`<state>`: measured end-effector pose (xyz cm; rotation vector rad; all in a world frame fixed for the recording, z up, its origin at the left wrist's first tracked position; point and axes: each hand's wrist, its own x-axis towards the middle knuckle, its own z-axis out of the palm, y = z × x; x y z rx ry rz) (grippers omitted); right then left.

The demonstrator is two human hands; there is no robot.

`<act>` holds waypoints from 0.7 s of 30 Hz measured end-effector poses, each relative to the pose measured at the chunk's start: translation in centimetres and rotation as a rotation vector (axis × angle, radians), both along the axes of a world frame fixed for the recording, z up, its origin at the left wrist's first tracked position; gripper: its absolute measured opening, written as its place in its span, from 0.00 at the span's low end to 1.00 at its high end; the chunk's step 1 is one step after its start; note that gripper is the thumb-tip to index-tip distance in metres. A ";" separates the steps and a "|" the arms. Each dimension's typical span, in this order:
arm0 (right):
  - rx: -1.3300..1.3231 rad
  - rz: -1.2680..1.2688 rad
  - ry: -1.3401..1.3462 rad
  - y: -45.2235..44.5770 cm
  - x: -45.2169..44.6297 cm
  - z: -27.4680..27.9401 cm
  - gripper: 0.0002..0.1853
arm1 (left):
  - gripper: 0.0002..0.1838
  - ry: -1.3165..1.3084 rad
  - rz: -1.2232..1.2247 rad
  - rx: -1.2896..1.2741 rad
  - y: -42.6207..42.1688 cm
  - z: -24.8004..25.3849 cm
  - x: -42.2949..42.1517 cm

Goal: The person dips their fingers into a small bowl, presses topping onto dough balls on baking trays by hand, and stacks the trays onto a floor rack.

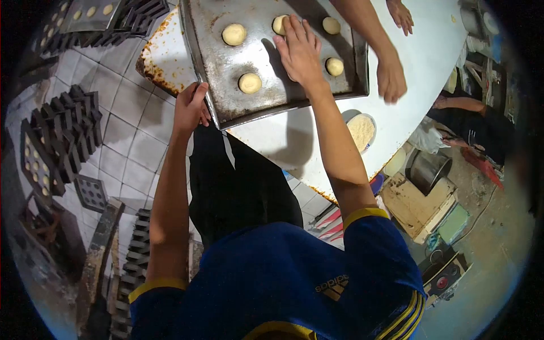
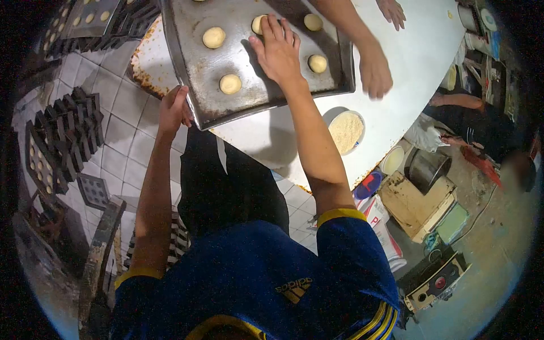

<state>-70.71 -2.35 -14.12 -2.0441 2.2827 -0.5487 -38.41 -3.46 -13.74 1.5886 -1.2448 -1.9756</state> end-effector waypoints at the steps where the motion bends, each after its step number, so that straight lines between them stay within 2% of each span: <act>1: -0.008 -0.017 -0.121 0.0 -0.5 0.5 0.32 | 0.25 0.009 0.021 0.010 0.1 0.1 -0.1; 2: -0.013 -0.027 -0.120 0.6 -0.7 2.4 0.32 | 0.25 0.018 0.041 0.019 0.0 0.1 -0.1; 4: -0.093 -0.175 -0.498 4.4 -0.8 7.2 0.27 | 0.25 0.030 0.049 0.031 0.0 0.1 -0.2; 6: -0.035 -0.448 -0.656 10.0 -0.4 10.6 0.19 | 0.24 0.040 0.045 0.020 0.0 0.0 -0.1; 8: -0.037 -0.601 -0.457 17.5 -1.8 9.1 0.12 | 0.24 0.032 0.038 0.005 0.1 -0.3 -0.1; 10: 0.145 -0.756 -0.222 23.5 -2.2 9.2 0.10 | 0.24 0.027 0.068 0.027 0.2 -0.8 -0.1; 11: 0.145 -0.761 -0.223 25.4 -2.2 9.0 0.10 | 0.24 0.026 0.064 0.026 0.2 -0.6 -0.1; 13: 0.282 -0.747 0.076 27.7 -2.1 8.5 0.09 | 0.25 0.005 0.036 -0.005 0.1 0.0 -0.2; 18: 0.235 -0.715 0.097 29.2 -3.3 6.5 0.10 | 0.25 -0.017 0.019 -0.040 0.2 -0.5 -0.2; 21: 0.298 -0.740 0.093 28.6 -3.6 7.2 0.11 | 0.26 -0.031 0.028 -0.046 0.3 -0.6 0.0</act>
